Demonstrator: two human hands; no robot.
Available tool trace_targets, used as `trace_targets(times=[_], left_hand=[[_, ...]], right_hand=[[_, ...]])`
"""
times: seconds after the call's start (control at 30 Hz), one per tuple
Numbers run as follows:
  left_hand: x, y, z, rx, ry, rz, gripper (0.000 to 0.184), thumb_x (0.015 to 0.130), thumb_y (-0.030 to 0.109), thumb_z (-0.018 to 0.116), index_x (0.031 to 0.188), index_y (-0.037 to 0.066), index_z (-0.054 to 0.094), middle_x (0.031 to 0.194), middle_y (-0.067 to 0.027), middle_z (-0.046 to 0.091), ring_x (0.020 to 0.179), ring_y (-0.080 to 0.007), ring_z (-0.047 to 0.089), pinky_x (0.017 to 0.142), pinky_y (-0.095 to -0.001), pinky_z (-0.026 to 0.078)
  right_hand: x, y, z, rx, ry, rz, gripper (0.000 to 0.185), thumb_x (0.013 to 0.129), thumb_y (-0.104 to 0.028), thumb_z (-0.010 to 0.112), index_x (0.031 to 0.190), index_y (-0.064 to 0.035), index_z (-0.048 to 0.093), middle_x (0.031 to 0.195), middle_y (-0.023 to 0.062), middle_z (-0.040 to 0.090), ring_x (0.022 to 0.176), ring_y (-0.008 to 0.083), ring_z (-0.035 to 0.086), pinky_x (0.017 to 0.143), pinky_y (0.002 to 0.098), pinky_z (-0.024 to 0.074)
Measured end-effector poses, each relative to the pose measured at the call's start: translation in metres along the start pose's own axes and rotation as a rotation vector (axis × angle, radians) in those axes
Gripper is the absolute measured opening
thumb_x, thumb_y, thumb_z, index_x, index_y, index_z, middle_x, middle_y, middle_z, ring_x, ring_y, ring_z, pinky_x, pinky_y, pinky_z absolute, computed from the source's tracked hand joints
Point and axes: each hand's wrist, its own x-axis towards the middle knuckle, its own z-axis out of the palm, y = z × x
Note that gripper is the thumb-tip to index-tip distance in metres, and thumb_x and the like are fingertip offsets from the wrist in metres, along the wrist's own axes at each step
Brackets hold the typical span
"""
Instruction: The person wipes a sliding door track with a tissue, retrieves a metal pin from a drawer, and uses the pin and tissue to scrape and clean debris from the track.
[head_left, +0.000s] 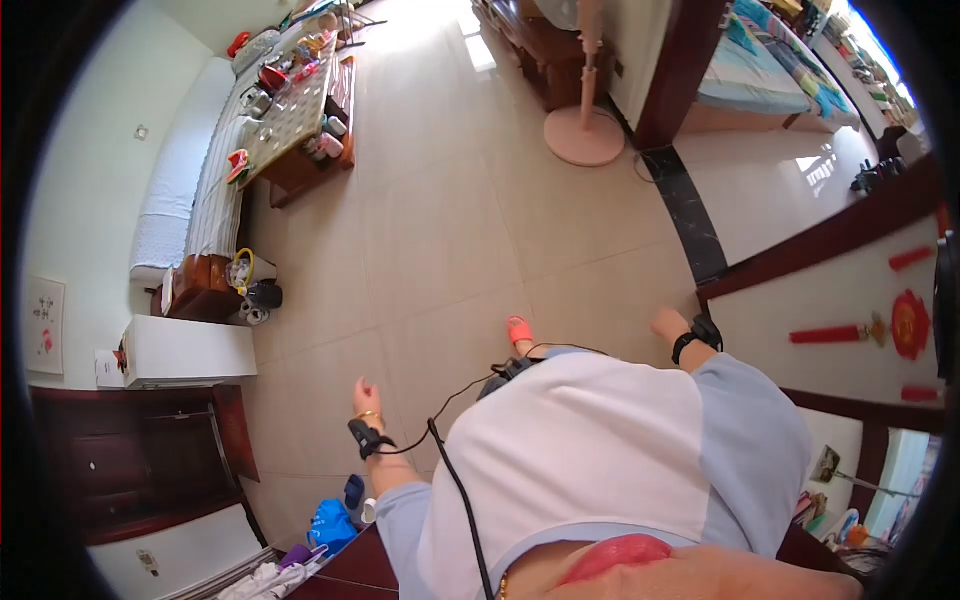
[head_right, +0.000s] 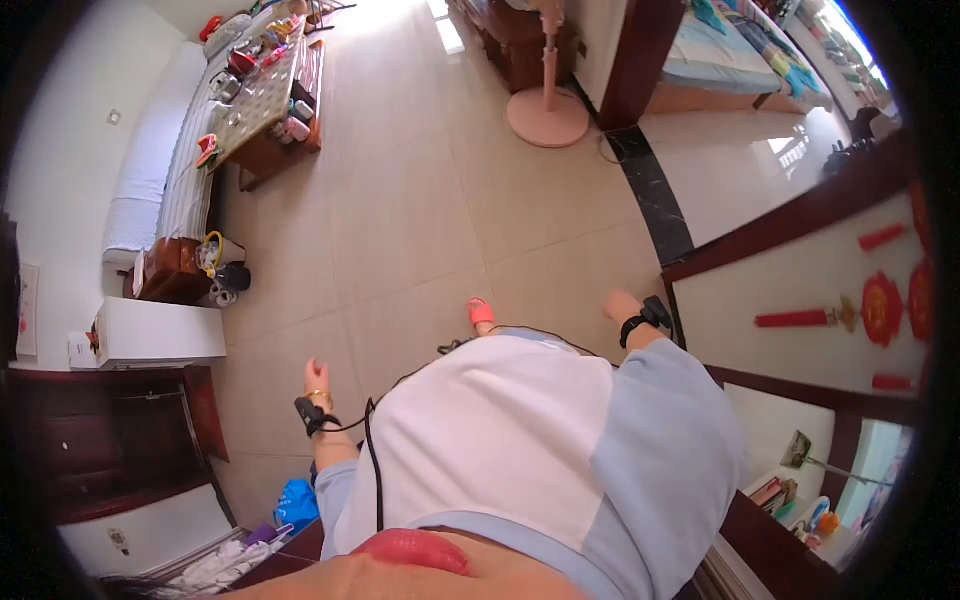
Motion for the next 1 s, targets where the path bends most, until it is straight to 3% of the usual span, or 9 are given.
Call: trace_targets(times=[0.1, 0.17, 0.3, 0.37, 0.53, 0.77, 0.8, 0.9, 1.0], left_hand=[[0.067, 0.038, 0.037, -0.092, -0.231, 0.121, 0.041, 0.08, 0.02, 0.06, 0.118, 0.008, 0.048, 0.085, -0.0058, 0.06, 0.069, -0.0165, 0.055, 0.063, -0.0313, 0.047], [0.083, 0.075, 0.027, -0.401, -0.701, -0.248, 0.041, 0.082, 0.022, 0.058, 0.119, 0.009, 0.047, 0.089, -0.0041, 0.058, 0.071, -0.0129, 0.054, 0.06, -0.0282, 0.046], [0.133, -0.08, 0.075, -0.669, -0.563, -0.569, 0.039, 0.082, 0.024, 0.057, 0.116, 0.005, 0.049, 0.082, -0.0049, 0.058, 0.066, -0.0118, 0.053, 0.054, -0.0266, 0.044], [0.177, -0.083, 0.081, -0.741, -0.508, -0.672, 0.039, 0.082, 0.024, 0.056, 0.115, 0.004, 0.049, 0.08, -0.0052, 0.058, 0.064, -0.0115, 0.052, 0.052, -0.0261, 0.043], [0.432, -0.017, 0.13, -0.384, -0.663, -0.496, 0.038, 0.081, 0.024, 0.056, 0.112, 0.002, 0.052, 0.079, -0.0065, 0.059, 0.065, -0.0124, 0.053, 0.053, -0.0268, 0.045], [0.628, 0.073, 0.161, 0.039, -0.864, -0.201, 0.038, 0.078, 0.024, 0.057, 0.107, 0.0, 0.055, 0.078, -0.0083, 0.06, 0.067, -0.0137, 0.054, 0.055, -0.0279, 0.046], [0.666, 0.12, 0.165, 0.051, -0.633, -0.102, 0.038, 0.074, 0.023, 0.058, 0.103, -0.001, 0.057, 0.083, -0.0133, 0.062, 0.073, -0.0183, 0.058, 0.062, -0.0304, 0.048], [0.76, 0.306, 0.147, 0.146, -0.565, 0.277, 0.041, 0.075, 0.023, 0.06, 0.11, 0.002, 0.054, 0.09, -0.017, 0.063, 0.08, -0.0245, 0.061, 0.071, -0.0321, 0.049], [0.844, 0.415, 0.179, 0.116, -0.613, 0.326, 0.04, 0.076, 0.019, 0.06, 0.112, 0.004, 0.054, 0.089, -0.0159, 0.063, 0.077, -0.0218, 0.06, 0.069, -0.031, 0.048]], right_hand=[[0.075, -0.053, -0.017, -0.015, -0.01, -0.1, 0.027, 0.079, -0.018, 0.045, 0.092, -0.0014, 0.062, 0.099, 0.0209, 0.059, 0.092, 0.0366, 0.057, 0.079, 0.0432, 0.0458], [0.139, -0.104, -0.02, 0.181, 0.052, -0.216, 0.024, 0.076, -0.017, 0.048, 0.083, -0.0004, 0.063, 0.09, 0.0221, 0.06, 0.085, 0.0376, 0.057, 0.074, 0.0451, 0.0454], [0.195, -0.288, -0.177, 0.436, 0.174, -0.346, 0.029, 0.078, -0.022, 0.049, 0.094, -0.0011, 0.06, 0.098, 0.0211, 0.059, 0.094, 0.036, 0.055, 0.079, 0.0431, 0.0442], [0.233, -0.351, -0.215, 0.512, 0.288, -0.508, 0.031, 0.078, -0.025, 0.05, 0.096, -0.0015, 0.059, 0.098, 0.0199, 0.059, 0.093, 0.0354, 0.055, 0.08, 0.0423, 0.0439], [0.315, -0.449, -0.285, 0.579, 0.305, -0.467, 0.031, 0.077, -0.027, 0.053, 0.094, -0.0023, 0.06, 0.099, 0.0193, 0.059, 0.092, 0.035, 0.056, 0.078, 0.0424, 0.0447], [0.414, -0.379, -0.259, 0.464, 0.1, 0.092, 0.026, 0.071, -0.017, 0.052, 0.086, 0.0014, 0.063, 0.09, 0.0242, 0.06, 0.085, 0.0372, 0.059, 0.075, 0.0448, 0.0451], [0.407, -0.376, -0.279, 0.537, 0.039, 0.173, 0.027, 0.071, -0.018, 0.052, 0.086, 0.0013, 0.063, 0.091, 0.024, 0.06, 0.086, 0.0367, 0.059, 0.076, 0.044, 0.0451], [0.425, -0.369, -0.289, 0.685, 0.055, 0.396, 0.027, 0.072, -0.018, 0.053, 0.087, 0.0016, 0.063, 0.092, 0.0237, 0.06, 0.089, 0.0353, 0.058, 0.077, 0.0434, 0.0451], [0.487, -0.368, -0.274, 0.698, 0.154, 0.42, 0.025, 0.074, -0.016, 0.055, 0.092, 0.0007, 0.06, 0.071, 0.0182, 0.062, 0.06, 0.0293, 0.062, 0.059, 0.038, 0.0493]])
